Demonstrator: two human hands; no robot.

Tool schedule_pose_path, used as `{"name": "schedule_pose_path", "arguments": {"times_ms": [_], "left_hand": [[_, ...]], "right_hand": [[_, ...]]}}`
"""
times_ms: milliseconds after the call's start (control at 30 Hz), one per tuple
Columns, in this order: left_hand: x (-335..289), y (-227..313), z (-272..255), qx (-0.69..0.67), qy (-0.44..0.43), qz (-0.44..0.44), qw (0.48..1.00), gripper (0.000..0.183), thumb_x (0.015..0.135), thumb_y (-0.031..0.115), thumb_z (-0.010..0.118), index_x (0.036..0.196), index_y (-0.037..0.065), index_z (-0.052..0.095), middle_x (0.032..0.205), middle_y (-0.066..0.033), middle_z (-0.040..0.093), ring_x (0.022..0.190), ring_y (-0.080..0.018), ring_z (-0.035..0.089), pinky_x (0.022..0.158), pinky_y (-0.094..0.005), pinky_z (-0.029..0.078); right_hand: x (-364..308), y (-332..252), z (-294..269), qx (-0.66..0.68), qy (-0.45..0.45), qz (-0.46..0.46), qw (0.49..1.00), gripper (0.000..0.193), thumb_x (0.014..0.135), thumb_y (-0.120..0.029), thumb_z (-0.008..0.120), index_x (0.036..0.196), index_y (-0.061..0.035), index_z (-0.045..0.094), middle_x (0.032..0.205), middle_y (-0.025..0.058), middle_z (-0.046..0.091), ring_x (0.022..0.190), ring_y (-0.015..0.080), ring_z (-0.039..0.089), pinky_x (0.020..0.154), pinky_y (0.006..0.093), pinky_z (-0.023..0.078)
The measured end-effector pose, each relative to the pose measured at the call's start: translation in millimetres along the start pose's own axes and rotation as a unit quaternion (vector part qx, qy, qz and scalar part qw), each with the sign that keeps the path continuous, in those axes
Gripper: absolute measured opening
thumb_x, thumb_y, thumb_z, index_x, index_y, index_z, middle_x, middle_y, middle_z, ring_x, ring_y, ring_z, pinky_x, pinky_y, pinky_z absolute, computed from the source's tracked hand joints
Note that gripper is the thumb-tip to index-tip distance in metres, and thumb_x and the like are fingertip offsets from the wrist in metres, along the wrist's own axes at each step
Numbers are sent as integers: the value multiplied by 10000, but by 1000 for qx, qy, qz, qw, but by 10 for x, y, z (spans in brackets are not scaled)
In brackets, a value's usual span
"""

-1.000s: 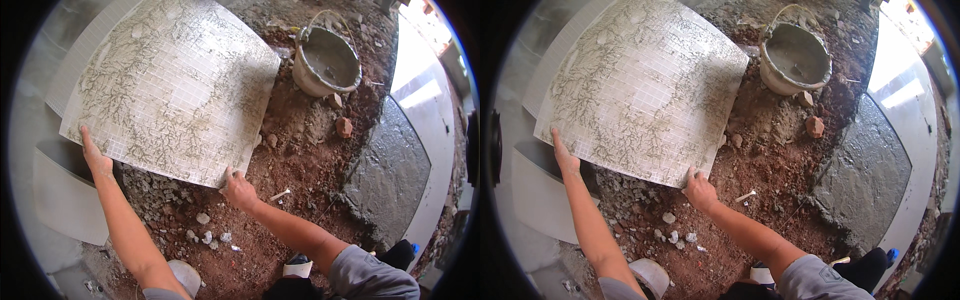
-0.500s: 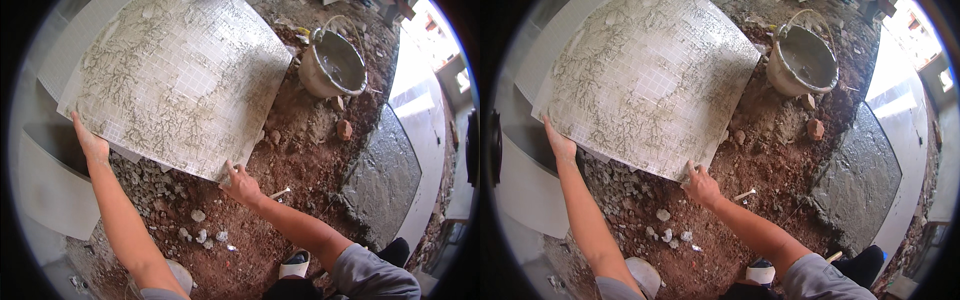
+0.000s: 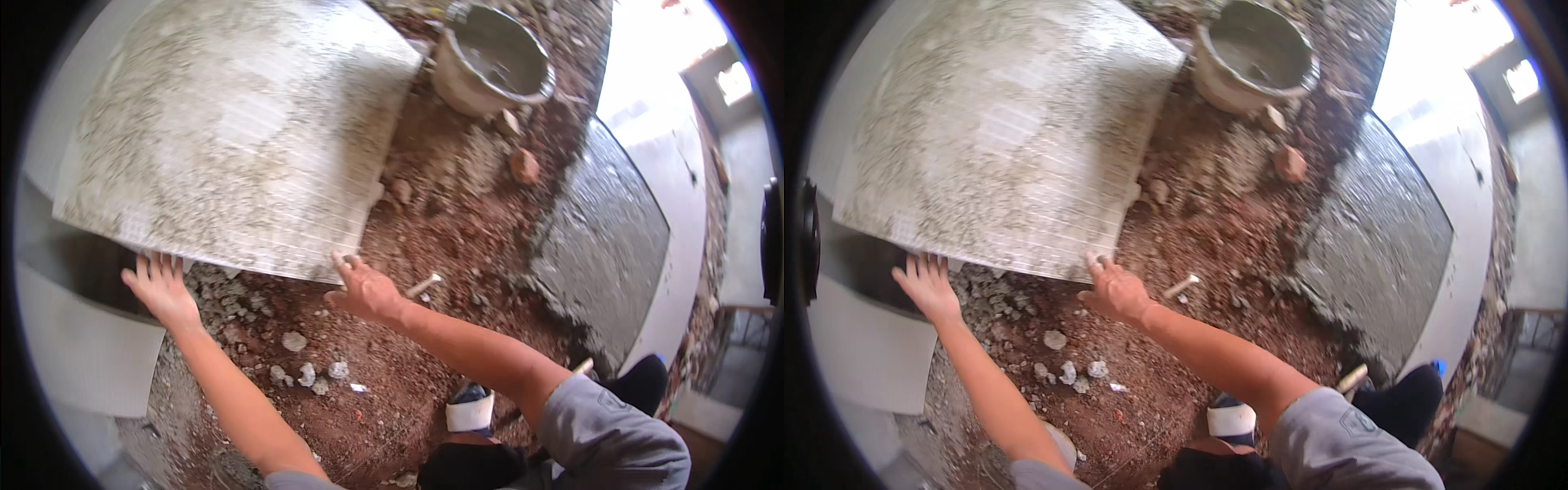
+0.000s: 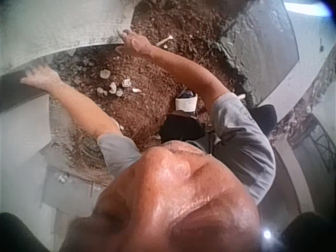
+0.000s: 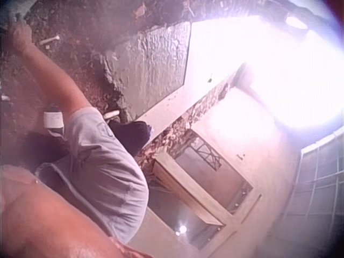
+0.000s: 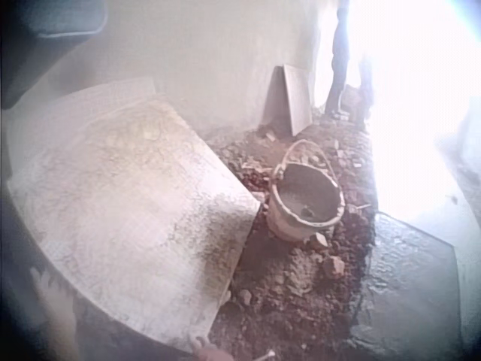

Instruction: The person spreads cement on the floor with a trowel, places a large ceramic tile onto the cement, and taps it with a rubber mallet to level it. The person then removes the tile, spreads more cement, and prepares to reposition the tile.

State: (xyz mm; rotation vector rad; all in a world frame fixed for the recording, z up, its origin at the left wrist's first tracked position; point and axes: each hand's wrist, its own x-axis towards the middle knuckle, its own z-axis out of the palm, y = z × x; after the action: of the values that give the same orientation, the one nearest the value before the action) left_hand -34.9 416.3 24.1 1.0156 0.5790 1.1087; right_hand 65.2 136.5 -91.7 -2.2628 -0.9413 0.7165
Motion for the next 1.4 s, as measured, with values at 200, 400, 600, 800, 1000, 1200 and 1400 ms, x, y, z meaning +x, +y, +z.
{"name": "schedule_pose_path", "arguments": {"times_ms": [200,400,600,800,1000,1200,1400], "left_hand": [[-1511,-922,-762,165,52,-94,980,630,1010,449,351,1397,-44,306,1406,-252,439,1285,-374,457,1066,-478,358],[-3012,-1156,-1099,339,29,-194,920,670,986,513,390,1405,-9,369,1347,-208,520,1230,-314,516,988,-399,398],[-3010,-1323,-441,401,-133,-132,897,485,1014,364,435,1318,-14,459,1221,-164,619,1102,-259,611,879,-354,469],[-3307,-1475,136,396,-305,-60,864,403,1021,298,440,1262,-19,504,1176,-168,642,1036,-259,646,812,-349,512],[-3622,-1487,126,473,-362,-54,801,387,1015,291,454,1227,-24,529,1179,-158,645,1014,-235,642,791,-340,504],[-3726,-1159,-346,527,-282,-47,801,382,995,302,487,1205,-13,540,1138,-130,655,979,-208,638,759,-322,494],[-4159,-1076,-542,502,-202,-82,837,308,964,249,541,1125,-8,593,1053,-113,669,925,-172,631,763,-281,492]], "right_hand": [[-983,381,182,16,-29,-48,998,704,890,-387,595,1452,-59,327,1432,257,384,1188,402,531,964,428,484],[-2741,1152,-333,-74,-131,-40,988,415,887,-373,549,1137,-44,586,981,194,662,881,339,662,784,461,539],[-4580,2006,-1588,-257,-29,76,963,145,803,-284,609,776,-165,688,776,39,679,808,255,675,615,397,558],[-6710,2323,-1764,-128,330,487,799,414,921,-199,579,1319,-106,514,764,137,673,718,270,689,675,387,567],[-6351,2813,-412,-238,290,277,885,464,755,-196,695,1209,-180,599,1125,97,612,1064,301,557,952,445,417],[-5553,3199,140,-311,154,75,935,377,760,-263,614,1121,-155,616,1138,89,534,1177,280,449,1060,487,292],[-5508,3262,135,-306,99,-13,947,226,775,-280,597,965,-165,638,1034,87,553,1086,265,486,1012,468,322]]}}
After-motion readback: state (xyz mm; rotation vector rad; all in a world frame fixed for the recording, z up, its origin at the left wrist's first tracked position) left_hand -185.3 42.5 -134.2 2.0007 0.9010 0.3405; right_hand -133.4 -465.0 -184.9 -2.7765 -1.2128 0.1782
